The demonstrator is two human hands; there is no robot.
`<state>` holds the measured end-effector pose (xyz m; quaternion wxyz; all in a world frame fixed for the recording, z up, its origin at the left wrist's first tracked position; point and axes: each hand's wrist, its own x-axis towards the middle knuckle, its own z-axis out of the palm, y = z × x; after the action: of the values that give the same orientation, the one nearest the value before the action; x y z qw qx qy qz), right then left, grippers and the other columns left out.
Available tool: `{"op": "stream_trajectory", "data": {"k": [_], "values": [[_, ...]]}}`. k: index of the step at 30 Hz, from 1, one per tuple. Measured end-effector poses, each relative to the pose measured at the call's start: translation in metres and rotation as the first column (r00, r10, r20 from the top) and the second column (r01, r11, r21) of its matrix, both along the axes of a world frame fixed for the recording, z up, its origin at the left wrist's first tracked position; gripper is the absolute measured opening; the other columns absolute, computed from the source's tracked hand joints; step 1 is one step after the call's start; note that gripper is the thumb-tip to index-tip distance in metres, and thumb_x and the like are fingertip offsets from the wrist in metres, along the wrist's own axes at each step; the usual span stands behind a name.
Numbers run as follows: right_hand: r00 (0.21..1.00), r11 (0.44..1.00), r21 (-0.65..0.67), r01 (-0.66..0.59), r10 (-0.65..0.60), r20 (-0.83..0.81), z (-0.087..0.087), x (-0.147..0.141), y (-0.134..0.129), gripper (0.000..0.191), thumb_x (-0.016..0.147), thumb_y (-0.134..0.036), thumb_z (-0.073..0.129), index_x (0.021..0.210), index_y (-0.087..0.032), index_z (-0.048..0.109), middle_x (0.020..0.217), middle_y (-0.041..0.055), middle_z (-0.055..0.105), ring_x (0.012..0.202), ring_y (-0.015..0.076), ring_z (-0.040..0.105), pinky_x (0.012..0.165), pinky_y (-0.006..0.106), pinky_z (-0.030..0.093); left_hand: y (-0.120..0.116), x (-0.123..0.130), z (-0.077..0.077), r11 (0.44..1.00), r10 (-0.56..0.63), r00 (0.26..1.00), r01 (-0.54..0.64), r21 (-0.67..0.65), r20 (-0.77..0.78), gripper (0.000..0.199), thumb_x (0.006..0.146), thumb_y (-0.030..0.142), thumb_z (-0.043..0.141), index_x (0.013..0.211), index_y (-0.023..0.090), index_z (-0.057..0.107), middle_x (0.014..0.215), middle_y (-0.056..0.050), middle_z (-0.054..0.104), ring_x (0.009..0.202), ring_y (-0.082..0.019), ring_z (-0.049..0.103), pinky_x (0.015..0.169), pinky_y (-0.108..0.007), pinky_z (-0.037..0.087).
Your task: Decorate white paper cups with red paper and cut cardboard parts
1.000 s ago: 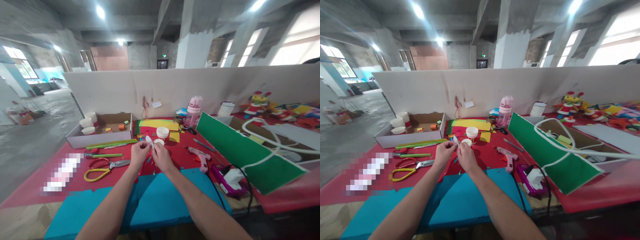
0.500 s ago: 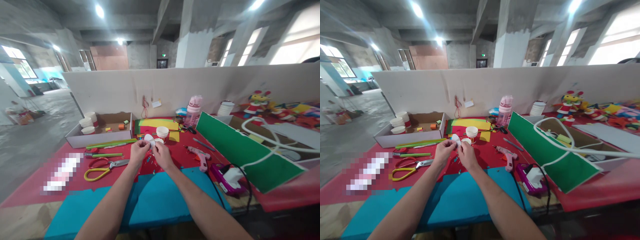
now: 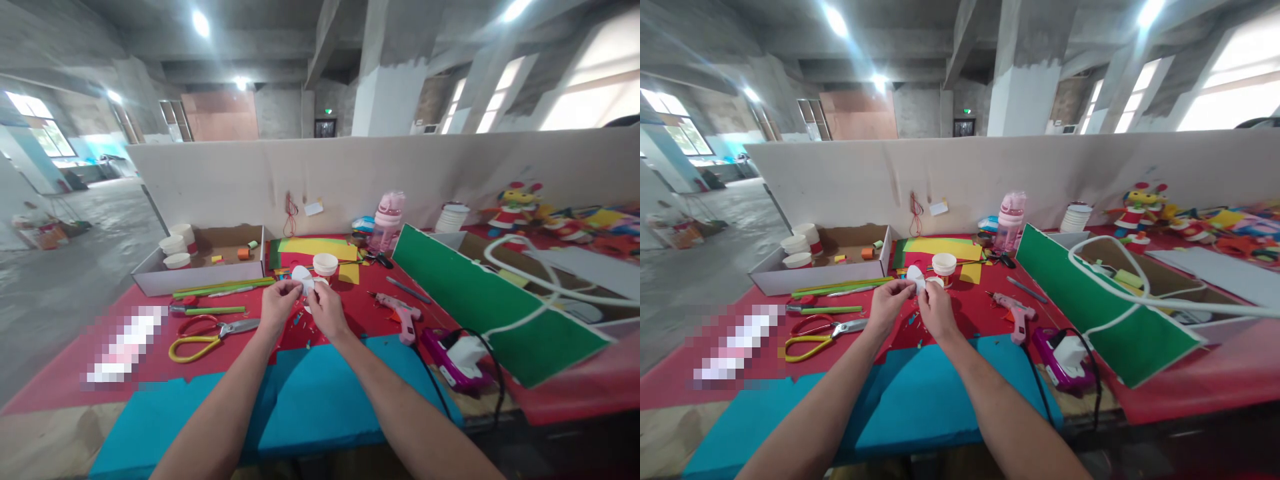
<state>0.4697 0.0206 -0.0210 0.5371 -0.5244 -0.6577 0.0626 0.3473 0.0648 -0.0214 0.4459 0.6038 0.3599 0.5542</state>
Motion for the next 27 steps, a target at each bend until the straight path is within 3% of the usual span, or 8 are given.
{"op": "stream_trajectory", "data": {"k": [4,10,15,27], "values": [[0.998,1.0,0.019,0.02,-0.021,0.051,-0.002,-0.001,0.0,0.02,0.09,-0.019,0.039,0.071,-0.02,0.045,0.073,0.0041,0.055,0.066,0.0162,0.051,0.06,0.027,0.037,-0.001,-0.001,-0.001,0.991,0.099,0.986,-0.085,0.103,-0.134,0.018,0.073,0.028,0.064,0.082,0.014,0.071,0.07,-0.003,0.068,0.063,-0.013,0.06,0.062,-0.023,0.047],[0.981,0.998,0.01,0.059,-0.059,0.182,-0.006,-0.003,0.001,0.019,0.09,-0.016,0.037,0.074,-0.02,0.047,0.076,0.0066,0.055,0.069,0.0182,0.05,0.062,0.028,0.036,-0.013,0.001,0.007,0.928,0.274,0.921,-0.177,0.328,-0.277,0.011,0.075,0.02,0.06,0.077,0.018,0.07,0.075,-0.002,0.07,0.07,-0.014,0.062,0.068,-0.024,0.047],[0.98,0.998,0.01,0.064,-0.065,0.188,-0.005,-0.001,0.001,0.02,0.09,-0.016,0.038,0.073,-0.021,0.047,0.074,0.0052,0.054,0.067,0.0173,0.049,0.06,0.027,0.035,-0.015,0.004,0.008,0.947,0.246,0.927,-0.167,0.276,-0.282,0.01,0.075,0.018,0.06,0.075,0.02,0.07,0.076,-0.002,0.071,0.072,-0.015,0.064,0.07,-0.026,0.049],[0.991,0.999,0.004,0.035,-0.035,0.128,-0.005,-0.003,0.001,0.022,0.087,-0.019,0.041,0.065,-0.021,0.042,0.066,0.0025,0.05,0.061,0.0157,0.045,0.056,0.027,0.03,-0.018,0.008,0.008,0.925,0.323,0.895,-0.23,0.302,-0.308,0.007,0.071,0.016,0.057,0.069,0.018,0.063,0.067,0.0,0.065,0.063,-0.012,0.059,0.065,-0.023,0.046]]}}
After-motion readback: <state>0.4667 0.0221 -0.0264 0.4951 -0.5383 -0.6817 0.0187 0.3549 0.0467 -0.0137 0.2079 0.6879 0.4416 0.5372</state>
